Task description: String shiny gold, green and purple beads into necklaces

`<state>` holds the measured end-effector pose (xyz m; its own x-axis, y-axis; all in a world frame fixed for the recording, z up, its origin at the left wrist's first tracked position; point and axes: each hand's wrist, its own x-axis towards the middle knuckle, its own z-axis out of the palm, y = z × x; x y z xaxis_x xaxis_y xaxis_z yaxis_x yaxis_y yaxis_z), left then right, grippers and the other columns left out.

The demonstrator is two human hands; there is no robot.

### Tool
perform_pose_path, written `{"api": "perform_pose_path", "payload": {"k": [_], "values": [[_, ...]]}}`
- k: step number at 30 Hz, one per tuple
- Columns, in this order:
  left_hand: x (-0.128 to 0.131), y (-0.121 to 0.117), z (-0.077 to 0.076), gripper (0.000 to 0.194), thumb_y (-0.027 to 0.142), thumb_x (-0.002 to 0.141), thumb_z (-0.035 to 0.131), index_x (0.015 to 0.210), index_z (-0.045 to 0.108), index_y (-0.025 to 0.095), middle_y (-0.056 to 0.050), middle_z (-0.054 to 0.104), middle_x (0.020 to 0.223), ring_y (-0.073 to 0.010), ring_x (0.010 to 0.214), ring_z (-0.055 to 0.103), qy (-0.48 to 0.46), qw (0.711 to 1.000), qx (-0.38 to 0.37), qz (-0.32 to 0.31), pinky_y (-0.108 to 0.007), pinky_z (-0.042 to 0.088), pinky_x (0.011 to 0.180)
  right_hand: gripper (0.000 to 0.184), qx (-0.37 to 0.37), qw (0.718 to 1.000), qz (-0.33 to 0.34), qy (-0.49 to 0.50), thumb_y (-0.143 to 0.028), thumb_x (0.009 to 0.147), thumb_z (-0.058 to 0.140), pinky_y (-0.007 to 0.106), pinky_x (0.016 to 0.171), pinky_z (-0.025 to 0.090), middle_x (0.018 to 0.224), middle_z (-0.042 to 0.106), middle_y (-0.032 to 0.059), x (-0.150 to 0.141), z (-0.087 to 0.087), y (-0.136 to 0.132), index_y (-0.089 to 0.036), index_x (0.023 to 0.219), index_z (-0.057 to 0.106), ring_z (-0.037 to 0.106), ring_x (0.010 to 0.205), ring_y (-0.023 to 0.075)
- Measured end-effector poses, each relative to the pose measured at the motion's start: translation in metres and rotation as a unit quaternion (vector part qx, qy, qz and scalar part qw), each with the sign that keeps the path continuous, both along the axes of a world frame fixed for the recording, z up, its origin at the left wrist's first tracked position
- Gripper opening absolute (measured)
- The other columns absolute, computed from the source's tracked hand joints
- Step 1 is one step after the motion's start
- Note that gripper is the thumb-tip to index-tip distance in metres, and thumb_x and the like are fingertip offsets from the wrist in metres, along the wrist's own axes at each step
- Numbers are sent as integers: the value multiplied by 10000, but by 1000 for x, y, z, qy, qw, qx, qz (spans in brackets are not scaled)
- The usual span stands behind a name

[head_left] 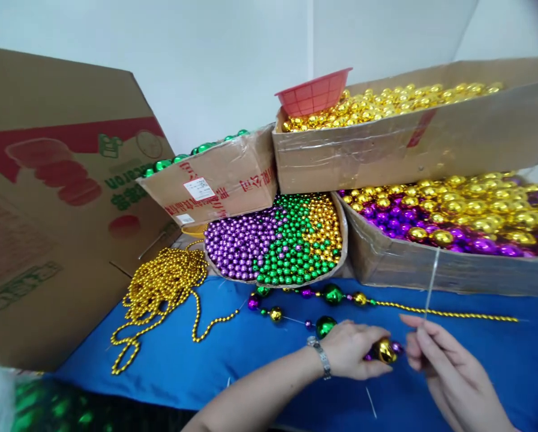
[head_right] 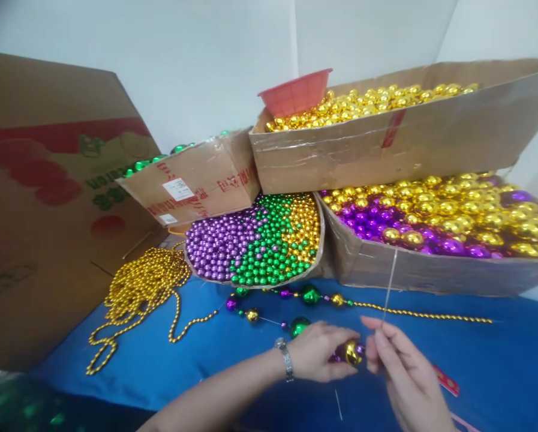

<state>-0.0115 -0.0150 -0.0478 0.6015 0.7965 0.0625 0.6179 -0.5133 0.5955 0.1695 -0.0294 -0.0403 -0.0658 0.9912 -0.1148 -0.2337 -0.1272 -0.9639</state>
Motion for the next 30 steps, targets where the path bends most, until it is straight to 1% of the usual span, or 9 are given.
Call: {"api": "perform_pose_path", "payload": {"k": [5,9,15,18,21,24,26,28,30], "values": [[-16,-15,-7,452,476,816,493,1209,446,259,-47,667,929,-231,770,650,126,991,36,40,-296,485,610,267,-2,992,-112,51,-382,768,659,159,473,398,619,416,-25,20,11,13,-188,950,635,401,568,82],[-41,-27,-8,354,383,848,468,1163,453,222,-48,645,864,-217,748,615,198,975,74,73,-314,474,635,233,-7,985,-156,68,-365,765,664,157,433,369,619,390,-30,38,8,24,-187,915,646,370,544,73],[-84,-36,-15,239,385,869,442,984,521,192,-48,593,842,-207,751,563,256,952,122,115,-331,441,668,224,4,981,-181,69,-363,776,661,167,445,367,640,407,-34,42,-4,28,-202,931,648,391,556,74],[-101,-37,-21,219,371,881,425,898,538,184,-53,577,822,-213,775,542,270,945,148,113,-344,421,686,244,5,980,-188,68,-375,778,661,168,449,365,643,420,-36,40,-6,29,-210,957,647,401,554,73],[-112,-36,-22,236,362,884,422,958,544,175,-64,575,827,-217,797,528,269,944,167,97,-358,411,719,271,21,979,-195,62,-379,767,672,170,452,369,661,453,-28,39,-5,31,-206,973,646,418,562,75],[-118,-36,-18,318,373,869,444,1091,524,159,-85,594,874,-228,817,531,271,945,153,100,-385,412,761,291,38,974,-213,61,-381,760,678,169,454,374,669,486,-24,36,-2,30,-215,996,638,436,568,80],[-117,-37,-14,508,433,821,505,1235,445,143,-109,603,960,-257,877,533,264,949,137,108,-437,402,827,302,32,978,-200,53,-383,756,681,171,464,387,664,509,-20,30,0,26,-211,1000,634,449,568,82],[-109,-39,-11,732,524,759,550,1343,330,141,-141,569,1116,-304,1014,499,240,956,131,110,-504,350,919,313,24,984,-172,37,-387,754,683,168,480,401,667,529,-12,22,3,21,-197,998,635,466,574,82],[-92,-40,-11,788,567,755,531,1381,270,165,-149,492,1263,-329,1149,420,209,962,137,106,-539,276,991,331,23,987,-155,22,-395,751,686,158,483,403,675,541,-5,13,5,17,-185,1002,638,477,581,80]]}}
